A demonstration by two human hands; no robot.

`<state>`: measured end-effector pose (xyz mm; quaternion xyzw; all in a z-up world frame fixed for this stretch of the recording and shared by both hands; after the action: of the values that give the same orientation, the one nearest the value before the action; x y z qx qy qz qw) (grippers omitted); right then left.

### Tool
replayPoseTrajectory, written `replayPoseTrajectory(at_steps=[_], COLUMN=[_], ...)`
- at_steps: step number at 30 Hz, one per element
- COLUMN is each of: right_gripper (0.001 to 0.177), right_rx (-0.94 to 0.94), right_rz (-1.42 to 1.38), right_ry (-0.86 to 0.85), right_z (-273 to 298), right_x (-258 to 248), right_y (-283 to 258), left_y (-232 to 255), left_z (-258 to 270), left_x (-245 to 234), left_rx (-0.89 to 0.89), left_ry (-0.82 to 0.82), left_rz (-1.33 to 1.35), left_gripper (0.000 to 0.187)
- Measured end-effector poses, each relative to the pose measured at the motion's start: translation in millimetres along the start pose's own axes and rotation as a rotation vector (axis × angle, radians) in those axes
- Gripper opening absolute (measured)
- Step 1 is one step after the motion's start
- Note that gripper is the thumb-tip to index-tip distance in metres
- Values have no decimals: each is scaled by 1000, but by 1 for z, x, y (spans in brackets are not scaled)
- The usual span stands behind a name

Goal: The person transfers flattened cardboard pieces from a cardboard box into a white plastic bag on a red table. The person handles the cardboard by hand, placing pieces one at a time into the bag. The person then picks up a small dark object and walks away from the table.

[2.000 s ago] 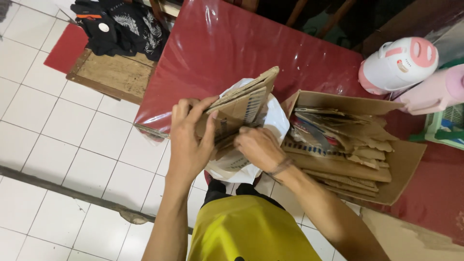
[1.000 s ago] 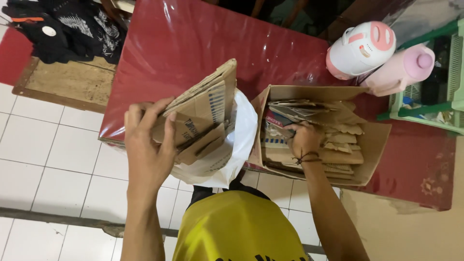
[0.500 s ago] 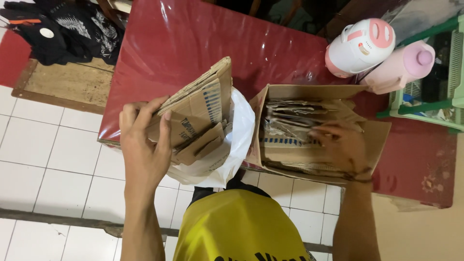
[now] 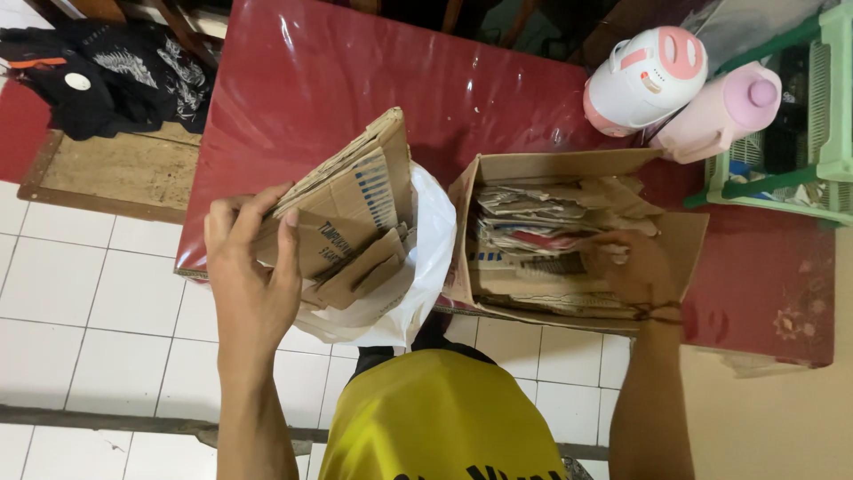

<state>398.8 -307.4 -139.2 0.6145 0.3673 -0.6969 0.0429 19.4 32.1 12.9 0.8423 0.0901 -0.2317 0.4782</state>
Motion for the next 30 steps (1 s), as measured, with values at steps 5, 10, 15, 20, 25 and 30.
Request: replayPoseTrajectory(at_steps=[5, 10, 15, 20, 25, 30], right_gripper=[51, 57, 31, 28, 29, 32], right_rx=[-105, -354, -484, 321, 248, 161], right_rz=[82, 84, -8, -575, -447, -241], right_ry=[-16, 222, 303, 133, 237, 148], right_z=[-2, 11, 13, 10, 11, 22], right_x=[32, 59, 46, -21, -51, -57], right_y=[-12, -65, -98, -71, -45, -43], left_y=[-1, -3, -1, 0, 3, 3], left_z=[0, 0, 0, 1, 1, 0], left_x=[1, 1, 1, 1, 4, 3], left_rx=[6, -2, 10, -9, 21, 16], left_ry=[5, 0, 5, 8, 21, 14], left_rz=[-13, -14, -31, -10, -10, 0], left_gripper=[22, 23, 22, 21, 22, 22])
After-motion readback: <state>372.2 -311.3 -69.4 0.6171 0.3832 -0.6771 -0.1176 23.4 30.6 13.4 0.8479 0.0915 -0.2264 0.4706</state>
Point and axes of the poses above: each hand's wrist, its own z-axis away from the middle knuckle, its own x-axis out of the palm, y = z × x, the point moved 4 cm from there along -z, towards the middle knuckle, and after that the axes turned 13 degrees about y, right-handed, at the moved point
